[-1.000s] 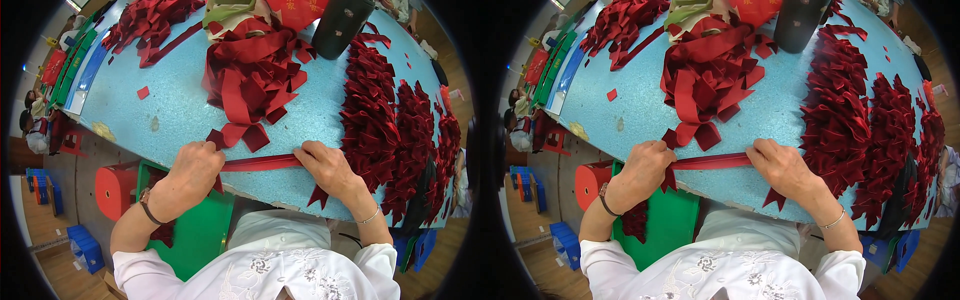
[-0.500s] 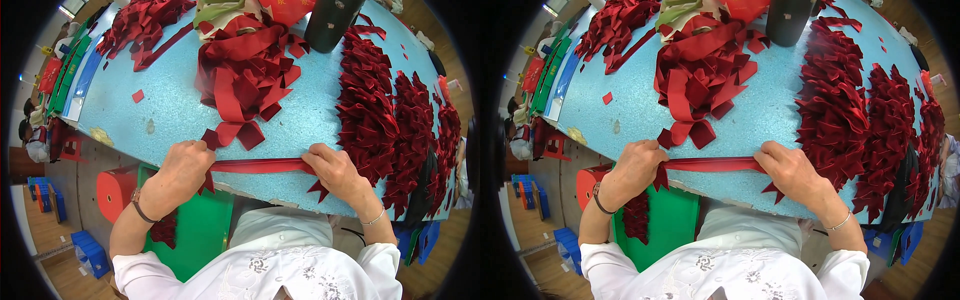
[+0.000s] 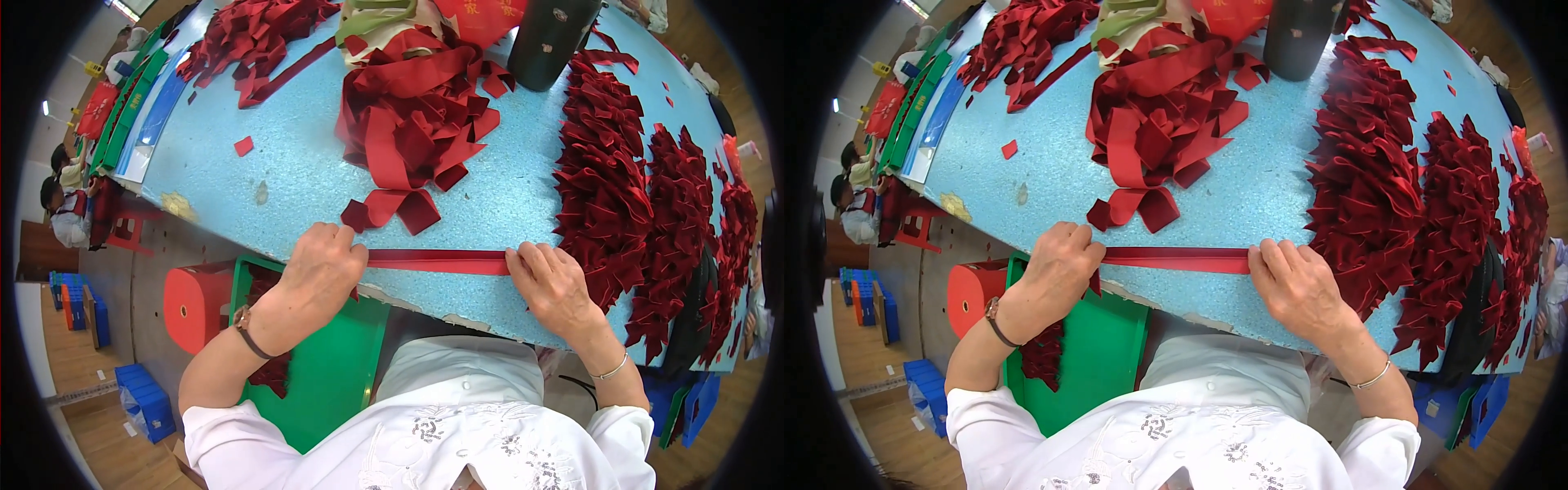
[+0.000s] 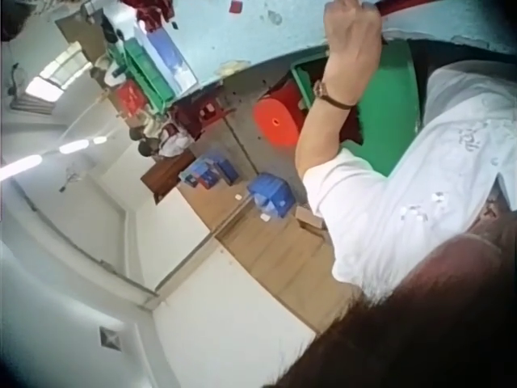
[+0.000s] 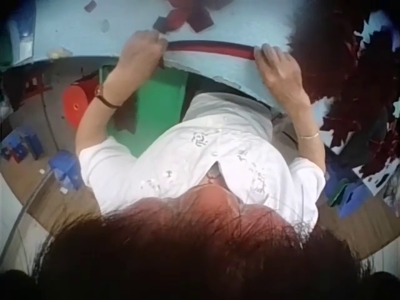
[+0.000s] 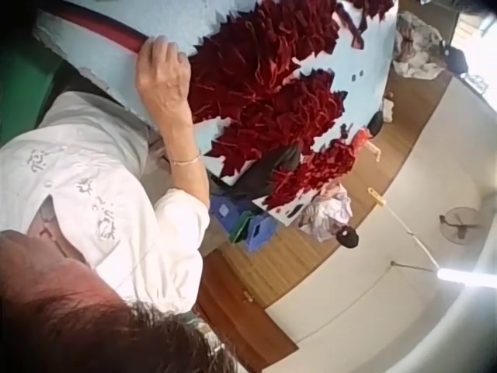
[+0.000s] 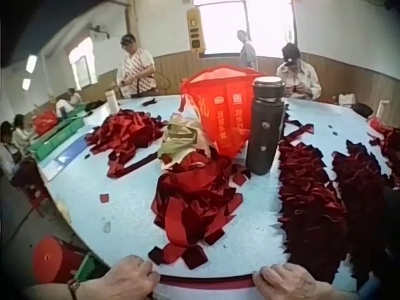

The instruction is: Assembling red fabric bows at a factory workbench.

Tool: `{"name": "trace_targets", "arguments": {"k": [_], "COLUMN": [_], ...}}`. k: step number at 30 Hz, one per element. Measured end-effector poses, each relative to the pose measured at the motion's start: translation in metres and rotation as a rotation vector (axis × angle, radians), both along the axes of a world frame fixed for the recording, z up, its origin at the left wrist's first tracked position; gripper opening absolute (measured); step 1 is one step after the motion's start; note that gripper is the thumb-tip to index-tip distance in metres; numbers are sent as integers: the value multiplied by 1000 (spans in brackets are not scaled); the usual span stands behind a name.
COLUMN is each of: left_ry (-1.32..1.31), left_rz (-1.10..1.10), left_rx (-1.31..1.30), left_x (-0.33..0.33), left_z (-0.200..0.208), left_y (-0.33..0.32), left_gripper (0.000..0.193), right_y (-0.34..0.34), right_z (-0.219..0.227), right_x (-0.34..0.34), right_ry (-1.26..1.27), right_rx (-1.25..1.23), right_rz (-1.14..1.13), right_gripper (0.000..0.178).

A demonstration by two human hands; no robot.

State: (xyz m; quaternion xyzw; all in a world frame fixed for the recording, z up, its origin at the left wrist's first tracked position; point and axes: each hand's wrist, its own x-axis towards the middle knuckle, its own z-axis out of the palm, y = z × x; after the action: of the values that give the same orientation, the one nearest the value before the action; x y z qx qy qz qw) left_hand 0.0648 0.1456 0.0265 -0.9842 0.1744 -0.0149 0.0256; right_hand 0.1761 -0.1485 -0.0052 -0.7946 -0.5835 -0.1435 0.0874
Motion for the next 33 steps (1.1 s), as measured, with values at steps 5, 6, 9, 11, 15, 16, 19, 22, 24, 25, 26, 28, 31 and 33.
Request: {"name": "trace_targets", "arguments": {"k": [5, 6, 9, 11, 15, 16, 19, 22, 24, 25, 26, 28, 31, 33], "left_ry": [-91, -108, -179, -217, -295, -295, -300, -246, -250, -249, -252, -249, -223, -191], "left_rz": [-19, -29, -35, -45, -32, -56, -110, -145, -146, -145, -140, -128, -145, -161], "left_rx": [97, 121, 126, 127, 77, 99, 145, 265, 264, 261, 261, 234, 96, 201], "left_x": [-7, -10, -15, -18, -20, -19, -14, -11, -8, -7, -9, -15, -20, -25], "left_z": [-6, -8, -19, -20, -17, -18, -17, -13, -9, -6, -4, -6, -14, -16], "left_y": [-8, -10, -7, -7, -7, -6, -4, -3, -3, -4, -5, -6, -9, -14], "left_gripper": [6, 6, 12, 17, 39, 43, 52, 47, 49, 50, 52, 50, 43, 46], "right_y": [-2, -2, -4, -4, -7, -7, -5, -4, -4, -4, -7, -10, -19, -28], "right_z": [0, 0, -1, -4, -6, -6, -6, -6, -3, -2, -2, -3, -5, -6], "right_x": [-6, -6, -9, -9, -9, -9, -5, -1, 3, 5, 2, 1, -8, -13], "right_ry": [-59, -68, -82, -94, -117, -126, -135, -131, -159, -179, -197, -239, -281, -275], "right_rx": [-27, -19, -33, -34, -57, -71, -99, -123, -129, -127, -113, -174, -127, -74], "right_rz": [-42, -34, -53, -42, -34, -34, -40, -40, -23, -14, -10, -1, 22, 44], "right_gripper": [26, 26, 23, 24, 25, 26, 28, 30, 31, 31, 31, 32, 25, 18]}}
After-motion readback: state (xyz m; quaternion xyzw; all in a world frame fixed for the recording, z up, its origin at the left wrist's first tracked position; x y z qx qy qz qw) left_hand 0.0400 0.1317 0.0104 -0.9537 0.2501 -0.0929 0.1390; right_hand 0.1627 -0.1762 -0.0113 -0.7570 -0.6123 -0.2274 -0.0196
